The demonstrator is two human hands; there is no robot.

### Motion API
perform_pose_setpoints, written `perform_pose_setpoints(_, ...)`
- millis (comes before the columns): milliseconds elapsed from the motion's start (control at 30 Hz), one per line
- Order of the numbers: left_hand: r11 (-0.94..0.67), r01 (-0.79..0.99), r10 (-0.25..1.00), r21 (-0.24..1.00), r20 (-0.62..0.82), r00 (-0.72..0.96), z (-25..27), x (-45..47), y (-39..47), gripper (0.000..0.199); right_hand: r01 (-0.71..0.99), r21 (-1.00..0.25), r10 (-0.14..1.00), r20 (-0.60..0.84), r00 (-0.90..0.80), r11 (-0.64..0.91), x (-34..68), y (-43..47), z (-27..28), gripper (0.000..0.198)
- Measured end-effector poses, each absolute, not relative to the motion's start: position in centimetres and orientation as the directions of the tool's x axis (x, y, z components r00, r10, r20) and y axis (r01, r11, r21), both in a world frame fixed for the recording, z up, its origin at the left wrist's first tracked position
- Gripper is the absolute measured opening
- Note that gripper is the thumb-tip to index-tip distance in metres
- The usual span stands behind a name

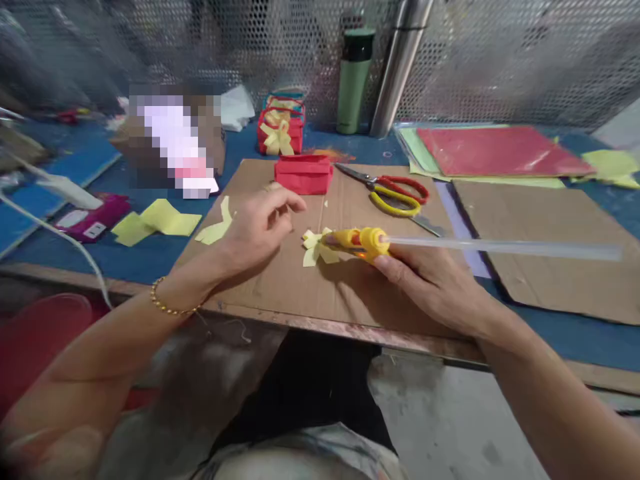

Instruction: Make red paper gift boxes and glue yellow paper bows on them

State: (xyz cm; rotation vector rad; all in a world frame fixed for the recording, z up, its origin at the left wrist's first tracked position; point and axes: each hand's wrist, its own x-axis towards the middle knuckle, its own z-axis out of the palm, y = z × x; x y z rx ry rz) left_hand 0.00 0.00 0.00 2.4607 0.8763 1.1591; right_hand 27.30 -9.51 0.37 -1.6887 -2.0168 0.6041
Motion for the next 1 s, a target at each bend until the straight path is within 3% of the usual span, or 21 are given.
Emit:
perform_pose_setpoints(200, -0.786, 0.425, 0.604, 0.448, 0.703, 0.375, 0.7, -0.4, -0.2, 0.03, 0.738, -0.643, 0.976, 0.069, -0.207, 0.202, 27.7, -9.7, 0.4, 0.078)
perform_pose_setpoints(1000, -0.769, 0.44, 0.633, 0.463, 0.644, 0.429, -0.7, -0.1, -0.3, 0.027, 0.81, -0.579, 0.992, -0.019, -0.128, 0.094, 27.2, -9.7, -0.3, 0.089)
